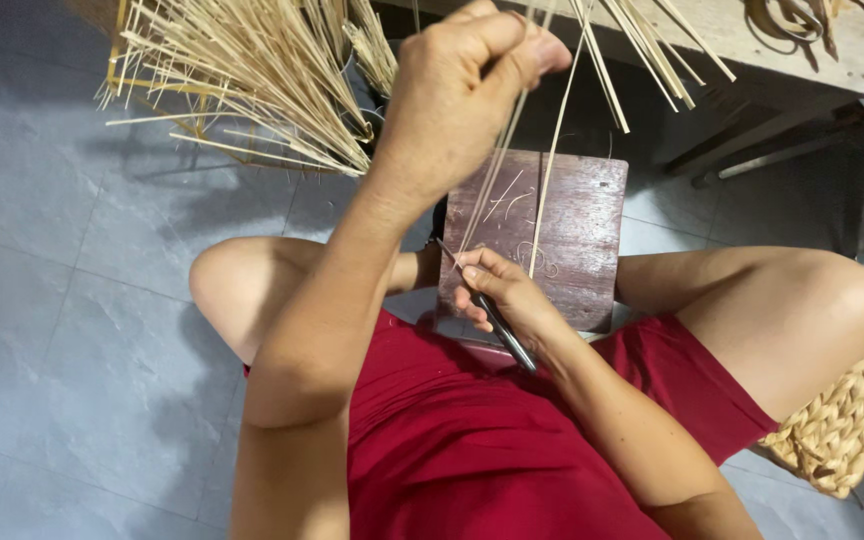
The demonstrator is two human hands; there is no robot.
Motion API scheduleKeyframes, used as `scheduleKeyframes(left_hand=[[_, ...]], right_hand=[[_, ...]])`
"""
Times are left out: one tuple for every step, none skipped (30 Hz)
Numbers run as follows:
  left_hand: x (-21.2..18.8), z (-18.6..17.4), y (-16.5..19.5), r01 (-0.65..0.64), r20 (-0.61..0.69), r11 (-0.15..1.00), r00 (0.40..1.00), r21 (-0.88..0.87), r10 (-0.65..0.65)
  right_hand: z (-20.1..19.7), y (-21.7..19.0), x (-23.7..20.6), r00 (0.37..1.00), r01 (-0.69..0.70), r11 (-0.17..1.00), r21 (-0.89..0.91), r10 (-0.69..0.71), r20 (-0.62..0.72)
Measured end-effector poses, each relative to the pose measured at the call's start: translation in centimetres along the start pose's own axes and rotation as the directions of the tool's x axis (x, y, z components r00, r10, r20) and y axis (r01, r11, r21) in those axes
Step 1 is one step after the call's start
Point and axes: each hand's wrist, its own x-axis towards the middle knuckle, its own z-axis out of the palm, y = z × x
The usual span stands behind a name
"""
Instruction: The person sits on the floor and uses a small knife to split thin bamboo sticks lengthwise into narrow strips, working over a small wooden board on their lap. They repeatedly peel and separate the split strips, set finished strips aside, and take new sticks from a bundle in a container.
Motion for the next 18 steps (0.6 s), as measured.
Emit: scheduleKeyframes(left_hand=[[0.1,-0.2,0.0,-0.003,-0.005,1.000,1.000,0.018,0.003],[0.2,-0.4,-0.1,-0.007,-0.013,0.999,1.000,0.038,0.007],[0.3,-0.6,-0.1,-0.014,-0.018,0.999,1.000,0.040,0.014],[0.2,-0.8,-0.1,-0.018,-0.021,0.999,1.000,0.043,0.019],[0.1,-1.0,0.0,-0.019,-0.021,0.999,1.000,0.045,0.020],[0.1,-1.1,0.0,-0.019,-0.028,0.999,0.999,0.045,0.020],[0.2,-1.2,0.0,-0.021,-0.036,0.999,0.999,0.045,0.023],[0.3,-1.3,0.0,-0.022,-0.044,0.999,0.999,0.045,0.024],[0.3,-1.4,0.0,-0.022,-0.054,0.999,0.998,0.043,0.025],[0.4,-1.4,0.0,-0.024,-0.065,0.999,0.998,0.042,0.026],[0.5,-1.4,-0.1,-0.027,-0.075,0.999,0.997,0.042,0.030],[0.6,-1.5,-0.3,-0.027,-0.074,1.000,0.997,0.014,0.028],[0.8,-1.7,-0.5,-0.027,-0.073,1.000,0.997,-0.014,0.026],[0.8,-1.7,-0.7,-0.022,-0.071,0.999,0.997,-0.043,0.018],[0.8,-1.7,-1.0,-0.001,-0.065,0.997,0.998,-0.078,-0.004],[1.0,-1.8,-1.4,0.018,-0.062,0.994,0.998,-0.110,-0.025],[1.3,-2.0,-1.7,0.034,-0.059,0.989,0.997,-0.141,-0.043],[1.4,-2.0,-1.9,0.091,-0.082,0.976,0.991,-0.196,-0.109]], right_hand=[[0.1,0.0,0.1,1.000,0.000,1.000,0.006,0.000,0.003],[0.2,-0.2,0.1,1.000,-0.001,1.000,0.011,0.001,0.008],[0.3,-0.4,0.1,1.000,-0.001,1.000,0.012,0.001,0.014],[0.4,-0.6,0.2,1.000,-0.009,1.000,0.007,0.008,0.008],[0.5,-0.7,0.2,1.000,-0.018,1.000,0.006,0.018,-0.002],[0.7,-0.8,0.1,1.000,-0.027,1.000,0.006,0.028,-0.012],[0.9,-1.0,0.1,1.000,-0.028,1.000,0.005,0.028,-0.008],[1.1,-1.1,0.1,1.000,-0.030,1.000,0.005,0.030,-0.005],[1.2,-1.2,0.1,0.999,-0.032,0.999,0.004,0.032,-0.002],[1.3,-1.3,0.0,0.999,-0.051,0.999,0.000,0.051,-0.016],[1.4,-1.3,0.1,0.997,-0.068,0.998,-0.004,0.067,-0.029],[1.4,-1.4,0.1,0.996,-0.082,0.997,-0.008,0.081,-0.043],[1.4,-1.4,0.2,0.995,-0.086,0.996,-0.020,0.085,-0.043],[1.3,-1.3,0.3,0.995,-0.095,0.995,-0.030,0.094,-0.045],[1.3,-1.2,0.4,0.993,-0.109,0.993,-0.038,0.107,-0.048],[1.1,-1.0,0.4,0.996,-0.091,0.995,-0.036,0.090,-0.028],[1.1,-0.8,0.5,0.997,-0.071,0.997,-0.034,0.071,-0.006],[1.0,-0.6,0.6,0.999,-0.049,0.998,-0.032,0.049,0.015]])
